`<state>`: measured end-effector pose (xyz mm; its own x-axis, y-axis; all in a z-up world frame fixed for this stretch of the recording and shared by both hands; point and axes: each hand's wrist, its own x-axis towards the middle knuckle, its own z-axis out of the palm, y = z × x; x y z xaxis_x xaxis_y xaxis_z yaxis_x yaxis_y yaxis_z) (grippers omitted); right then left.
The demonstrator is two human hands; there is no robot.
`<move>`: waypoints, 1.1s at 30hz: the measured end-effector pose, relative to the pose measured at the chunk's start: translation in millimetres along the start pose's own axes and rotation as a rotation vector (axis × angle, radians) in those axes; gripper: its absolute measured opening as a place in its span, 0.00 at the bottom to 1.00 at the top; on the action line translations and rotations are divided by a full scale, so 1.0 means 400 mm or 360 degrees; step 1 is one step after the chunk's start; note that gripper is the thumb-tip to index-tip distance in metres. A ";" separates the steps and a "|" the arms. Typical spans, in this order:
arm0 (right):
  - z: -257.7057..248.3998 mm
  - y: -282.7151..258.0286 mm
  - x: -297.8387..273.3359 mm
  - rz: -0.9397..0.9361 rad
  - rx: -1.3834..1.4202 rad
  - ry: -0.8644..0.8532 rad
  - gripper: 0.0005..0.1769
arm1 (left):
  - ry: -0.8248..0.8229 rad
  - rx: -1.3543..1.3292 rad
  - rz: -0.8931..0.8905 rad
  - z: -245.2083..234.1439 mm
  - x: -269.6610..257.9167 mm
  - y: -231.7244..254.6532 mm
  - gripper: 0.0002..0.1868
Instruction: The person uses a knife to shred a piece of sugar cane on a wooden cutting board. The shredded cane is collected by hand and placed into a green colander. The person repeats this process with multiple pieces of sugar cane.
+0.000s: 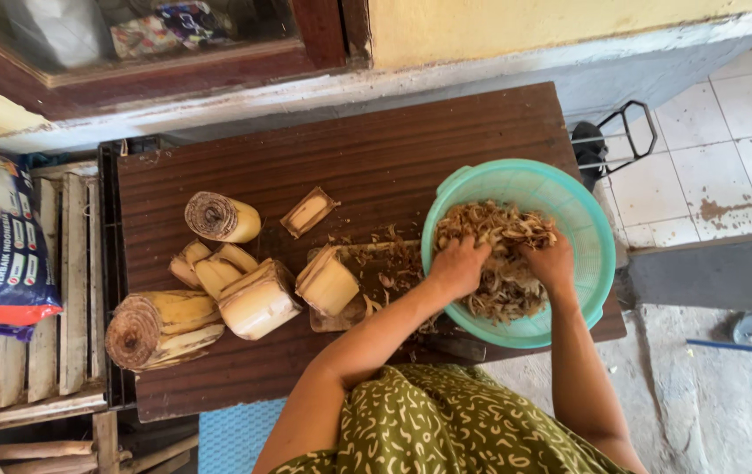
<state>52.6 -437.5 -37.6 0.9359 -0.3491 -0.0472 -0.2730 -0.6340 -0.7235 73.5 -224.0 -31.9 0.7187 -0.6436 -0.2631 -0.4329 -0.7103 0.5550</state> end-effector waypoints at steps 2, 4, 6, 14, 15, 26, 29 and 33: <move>-0.024 -0.024 -0.034 0.0065 0.0023 -0.0110 0.25 | 0.0142 -0.0045 0.0049 -0.019 0.002 0.002 0.44; -0.035 -0.062 -0.060 0.0210 -0.0106 -0.0241 0.25 | 0.0343 0.0005 0.0152 -0.038 0.000 0.025 0.56; -0.036 -0.102 -0.087 -0.0132 -0.0026 -0.0238 0.35 | 0.0789 0.0080 0.0475 -0.043 0.006 0.045 0.56; -0.078 -0.157 -0.117 0.0089 0.0083 -0.0343 0.42 | -0.0024 0.0101 0.0112 -0.028 0.027 -0.010 0.28; -0.088 -0.162 -0.121 0.0037 -0.0096 -0.0338 0.42 | 0.0085 0.0234 0.0130 -0.049 0.018 -0.021 0.32; 0.047 -0.048 -0.141 0.0012 -0.0575 -0.0248 0.37 | -0.0066 0.0082 0.0014 -0.001 -0.007 -0.019 0.29; 0.009 -0.035 -0.091 0.0117 -0.0173 -0.0298 0.34 | 0.0160 -0.0043 0.0072 -0.040 0.007 -0.025 0.33; -0.097 -0.099 -0.136 -0.0032 -0.0423 -0.0288 0.50 | 0.0413 0.0109 0.0169 -0.135 -0.060 0.029 0.47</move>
<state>3.9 -420.0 20.4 0.9596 -0.2213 -0.1736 -0.2802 -0.8059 -0.5215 80.5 -201.4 23.7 0.7785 -0.6275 0.0093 -0.5429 -0.6659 0.5117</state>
